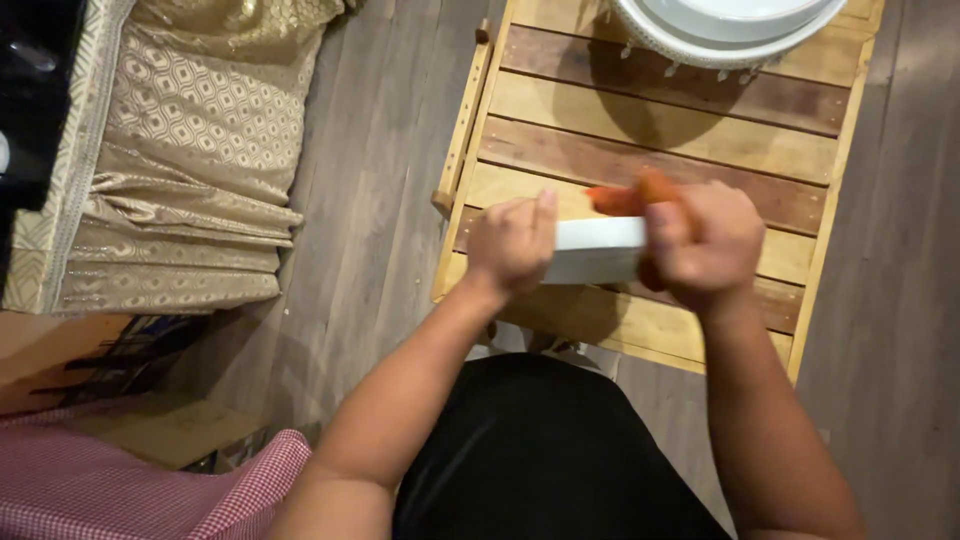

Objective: The person is wiping and cleaning large white plates with a cloth on a wooden table.

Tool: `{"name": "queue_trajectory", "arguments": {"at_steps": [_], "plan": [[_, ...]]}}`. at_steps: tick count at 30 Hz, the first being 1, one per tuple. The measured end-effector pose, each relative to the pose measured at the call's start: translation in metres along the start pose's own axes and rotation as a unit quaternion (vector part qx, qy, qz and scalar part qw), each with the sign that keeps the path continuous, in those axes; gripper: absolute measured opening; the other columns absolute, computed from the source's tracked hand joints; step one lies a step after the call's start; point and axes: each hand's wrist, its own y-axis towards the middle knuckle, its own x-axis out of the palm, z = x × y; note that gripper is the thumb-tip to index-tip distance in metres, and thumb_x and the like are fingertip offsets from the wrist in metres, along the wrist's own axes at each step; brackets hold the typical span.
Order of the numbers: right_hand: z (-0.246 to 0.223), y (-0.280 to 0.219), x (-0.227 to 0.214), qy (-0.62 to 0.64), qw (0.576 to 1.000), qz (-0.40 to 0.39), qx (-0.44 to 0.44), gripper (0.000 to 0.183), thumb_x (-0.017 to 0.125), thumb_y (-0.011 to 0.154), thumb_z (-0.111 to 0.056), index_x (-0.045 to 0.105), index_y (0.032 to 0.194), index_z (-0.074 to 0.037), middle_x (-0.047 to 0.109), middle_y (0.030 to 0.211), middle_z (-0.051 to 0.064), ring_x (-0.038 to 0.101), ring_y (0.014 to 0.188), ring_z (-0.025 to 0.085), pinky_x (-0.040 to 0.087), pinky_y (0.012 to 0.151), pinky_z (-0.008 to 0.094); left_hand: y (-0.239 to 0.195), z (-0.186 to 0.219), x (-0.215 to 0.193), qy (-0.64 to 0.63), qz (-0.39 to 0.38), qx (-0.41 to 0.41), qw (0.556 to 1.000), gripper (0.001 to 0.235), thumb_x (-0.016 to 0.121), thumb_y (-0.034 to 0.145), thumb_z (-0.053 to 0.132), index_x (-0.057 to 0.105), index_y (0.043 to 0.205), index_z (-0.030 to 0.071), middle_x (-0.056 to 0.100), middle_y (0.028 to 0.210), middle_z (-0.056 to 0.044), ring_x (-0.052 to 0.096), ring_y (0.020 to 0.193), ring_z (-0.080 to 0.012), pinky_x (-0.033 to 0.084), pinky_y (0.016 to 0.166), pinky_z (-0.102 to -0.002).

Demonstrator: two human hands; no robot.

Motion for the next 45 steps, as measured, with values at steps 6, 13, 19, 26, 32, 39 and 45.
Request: {"name": "queue_trajectory", "arguments": {"at_steps": [6, 13, 19, 26, 32, 39, 45], "plan": [[0.164, -0.133, 0.138, 0.590, 0.747, 0.102, 0.288, 0.053, 0.041, 0.115, -0.046, 0.065, 0.122, 0.001, 0.072, 0.105, 0.013, 0.067, 0.089, 0.022, 0.055, 0.079, 0.035, -0.002, -0.081, -0.014, -0.055, 0.035, -0.051, 0.997, 0.053, 0.045, 0.108, 0.026, 0.055, 0.064, -0.001, 0.055, 0.068, -0.029, 0.061, 0.058, -0.0432, 0.042, 0.058, -0.053], [0.119, -0.078, 0.085, 0.536, 0.771, 0.127, 0.321, 0.050, 0.046, 0.109, -0.040, 0.069, 0.125, 0.001, 0.072, 0.114, 0.011, 0.069, 0.101, 0.020, 0.055, 0.091, 0.033, 0.004, -0.063, -0.015, -0.077, 0.067, -0.015, 0.995, 0.048, 0.043, 0.109, 0.022, 0.055, 0.069, -0.002, 0.057, 0.066, -0.026, 0.059, 0.063, -0.0456, 0.039, 0.058, -0.053], [0.000, 0.010, 0.023, -0.053, 0.995, -0.030, 0.076, 0.029, 0.060, 0.102, -0.035, 0.078, 0.093, -0.015, 0.069, 0.081, 0.008, 0.065, 0.078, 0.028, 0.048, 0.079, 0.043, 0.011, -0.032, -0.002, -0.068, 0.030, 0.048, 0.996, 0.048, 0.042, 0.109, 0.019, 0.052, 0.067, -0.001, 0.056, 0.065, -0.023, 0.055, 0.060, -0.0449, 0.041, 0.062, -0.052], [-0.002, -0.004, 0.012, 0.022, 0.998, 0.023, 0.053, 0.031, 0.056, 0.102, -0.035, 0.078, 0.102, -0.014, 0.068, 0.075, 0.006, 0.064, 0.071, 0.024, 0.046, 0.075, 0.041, 0.002, -0.058, -0.004, -0.074, 0.041, 0.037, 0.996, 0.045, 0.044, 0.108, 0.019, 0.054, 0.068, -0.001, 0.055, 0.064, -0.024, 0.056, 0.059, -0.0447, 0.039, 0.058, -0.053], [0.073, -0.079, 0.074, 0.432, 0.855, 0.120, 0.259, 0.049, 0.043, 0.107, -0.040, 0.070, 0.112, 0.000, 0.074, 0.089, 0.010, 0.071, 0.084, 0.018, 0.057, 0.084, 0.033, -0.003, -0.110, -0.004, -0.160, 0.075, -0.046, 0.983, 0.049, 0.048, 0.109, 0.024, 0.048, 0.067, -0.001, 0.045, 0.057, -0.016, 0.045, 0.053, -0.0233, 0.033, 0.053, -0.044], [0.117, -0.120, 0.101, 0.451, 0.819, 0.205, 0.290, 0.051, 0.044, 0.111, -0.037, 0.068, 0.111, 0.008, 0.070, 0.099, 0.012, 0.065, 0.090, 0.019, 0.052, 0.083, 0.032, 0.008, -0.134, -0.009, -0.317, -0.043, -0.136, 0.938, 0.051, 0.047, 0.112, 0.041, 0.056, 0.078, 0.004, 0.051, 0.073, 0.004, 0.045, 0.071, -0.0083, 0.039, 0.063, -0.033], [0.025, -0.038, -0.012, 0.400, 0.851, 0.097, 0.326, 0.044, 0.054, 0.107, -0.038, 0.070, 0.101, 0.002, 0.075, 0.091, 0.012, 0.059, 0.066, 0.019, 0.046, 0.063, 0.036, 0.013, -0.106, 0.011, -0.181, -0.171, -0.102, 0.963, 0.057, 0.044, 0.109, 0.051, 0.063, 0.087, 0.001, 0.053, 0.067, -0.006, 0.052, 0.064, -0.0163, 0.045, 0.060, -0.038]]}}
